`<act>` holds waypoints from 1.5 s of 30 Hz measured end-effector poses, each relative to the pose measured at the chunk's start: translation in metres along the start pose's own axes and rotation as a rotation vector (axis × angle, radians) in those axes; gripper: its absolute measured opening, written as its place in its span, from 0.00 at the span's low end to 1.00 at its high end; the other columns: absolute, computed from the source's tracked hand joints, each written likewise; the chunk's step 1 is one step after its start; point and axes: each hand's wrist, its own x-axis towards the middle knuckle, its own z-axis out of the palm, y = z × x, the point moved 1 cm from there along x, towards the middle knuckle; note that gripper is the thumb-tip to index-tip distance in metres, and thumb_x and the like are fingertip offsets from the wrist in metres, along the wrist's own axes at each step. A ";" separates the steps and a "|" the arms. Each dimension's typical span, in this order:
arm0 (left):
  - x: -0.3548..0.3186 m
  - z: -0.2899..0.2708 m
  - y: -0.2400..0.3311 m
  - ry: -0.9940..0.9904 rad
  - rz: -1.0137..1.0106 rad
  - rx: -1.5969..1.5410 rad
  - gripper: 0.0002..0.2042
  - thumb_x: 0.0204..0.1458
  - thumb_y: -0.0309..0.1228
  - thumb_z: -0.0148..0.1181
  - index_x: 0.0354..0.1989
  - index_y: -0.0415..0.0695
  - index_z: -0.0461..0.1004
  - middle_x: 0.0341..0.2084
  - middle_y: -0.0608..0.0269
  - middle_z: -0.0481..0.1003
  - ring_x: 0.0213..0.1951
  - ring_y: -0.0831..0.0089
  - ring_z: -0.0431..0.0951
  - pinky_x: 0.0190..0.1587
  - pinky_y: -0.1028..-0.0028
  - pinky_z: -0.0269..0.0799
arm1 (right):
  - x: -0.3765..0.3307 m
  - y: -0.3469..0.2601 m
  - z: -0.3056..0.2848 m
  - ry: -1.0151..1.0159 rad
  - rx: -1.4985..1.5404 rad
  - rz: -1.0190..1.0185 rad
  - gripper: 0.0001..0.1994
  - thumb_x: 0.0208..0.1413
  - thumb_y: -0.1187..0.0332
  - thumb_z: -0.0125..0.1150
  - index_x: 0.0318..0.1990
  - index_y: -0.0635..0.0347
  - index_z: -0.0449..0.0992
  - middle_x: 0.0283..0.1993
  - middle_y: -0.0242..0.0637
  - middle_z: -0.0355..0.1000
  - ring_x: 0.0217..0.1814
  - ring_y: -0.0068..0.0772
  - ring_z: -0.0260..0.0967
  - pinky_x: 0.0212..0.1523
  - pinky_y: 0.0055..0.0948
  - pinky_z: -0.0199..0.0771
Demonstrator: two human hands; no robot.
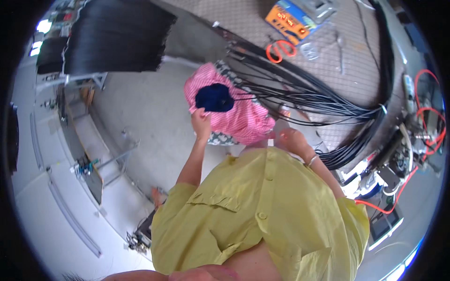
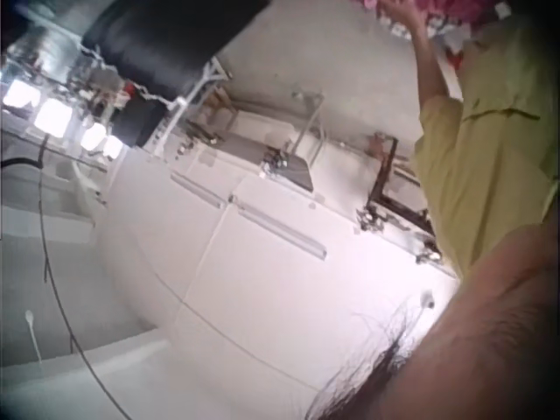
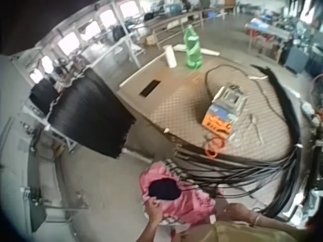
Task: Stripping insulation from the ends of black electrical wires using manual tools and a wire stripping machine.
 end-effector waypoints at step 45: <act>0.017 -0.111 0.176 -0.060 0.155 -0.490 0.08 0.46 0.18 0.39 0.29 0.38 0.67 0.25 0.66 0.68 0.30 0.80 0.66 0.36 0.81 0.62 | 0.087 -0.176 -0.072 -0.080 0.583 -0.584 0.23 0.41 0.74 0.60 0.49 0.59 0.66 0.40 0.40 0.69 0.38 0.29 0.68 0.39 0.25 0.70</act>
